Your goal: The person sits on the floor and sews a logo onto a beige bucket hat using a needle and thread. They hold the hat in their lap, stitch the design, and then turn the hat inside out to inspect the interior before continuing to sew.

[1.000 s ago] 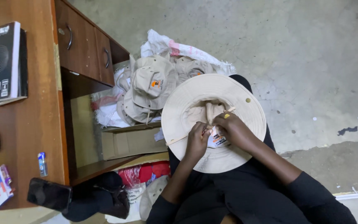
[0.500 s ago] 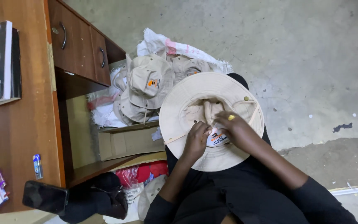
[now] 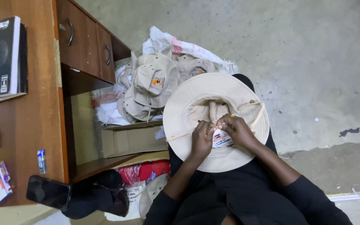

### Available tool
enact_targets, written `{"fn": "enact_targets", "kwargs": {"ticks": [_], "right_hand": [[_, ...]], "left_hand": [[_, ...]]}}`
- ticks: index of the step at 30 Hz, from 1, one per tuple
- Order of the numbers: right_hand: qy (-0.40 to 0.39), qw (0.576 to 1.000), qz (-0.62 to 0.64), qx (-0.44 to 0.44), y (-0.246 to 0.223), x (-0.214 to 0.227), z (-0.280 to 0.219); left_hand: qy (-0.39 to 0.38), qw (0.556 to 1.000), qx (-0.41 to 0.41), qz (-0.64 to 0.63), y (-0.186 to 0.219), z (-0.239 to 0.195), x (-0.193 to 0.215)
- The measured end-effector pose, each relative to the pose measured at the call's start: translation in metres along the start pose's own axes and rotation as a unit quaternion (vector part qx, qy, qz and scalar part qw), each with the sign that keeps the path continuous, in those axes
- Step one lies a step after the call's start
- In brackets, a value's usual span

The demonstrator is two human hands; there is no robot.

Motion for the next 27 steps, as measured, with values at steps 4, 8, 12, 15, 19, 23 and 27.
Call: {"fn": "enact_targets", "kwargs": {"ticks": [4, 8, 12, 15, 19, 23, 27], "right_hand": [[0.046, 0.983, 0.172, -0.051, 0.053, -0.018, -0.006], [0.086, 0.955, 0.279, -0.059, 0.045, -0.026, -0.016], [0.082, 0.961, 0.257, -0.060, 0.054, -0.028, -0.013], [-0.037, 0.996, 0.063, -0.051, 0.046, -0.017, -0.006], [-0.130, 0.987, -0.075, -0.057, -0.013, -0.007, 0.003], [-0.130, 0.970, -0.177, -0.099, 0.016, -0.022, 0.013], [-0.121, 0.971, -0.182, -0.092, 0.011, -0.024, 0.009]], "left_hand": [[0.052, 0.991, 0.054, -0.110, -0.016, 0.001, -0.005], [0.099, 0.950, 0.134, -0.264, -0.046, -0.008, -0.020], [0.117, 0.924, 0.130, -0.341, -0.024, -0.014, -0.017], [0.029, 0.991, 0.021, -0.127, -0.013, -0.005, -0.002], [-0.063, 0.997, -0.023, -0.036, -0.024, -0.001, -0.006], [-0.170, 0.965, -0.080, 0.182, -0.003, 0.002, -0.008], [-0.183, 0.905, -0.116, 0.367, -0.001, 0.004, -0.029]]}}
Point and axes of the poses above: each hand's wrist, its own z-axis towards the middle knuckle, its own x-axis out of the back of the hand, y = z × x, the point moved 8 cm from there along z, towards the middle knuckle, and after that the axes turned 12 degrees about -y, right-handed, at the moved point
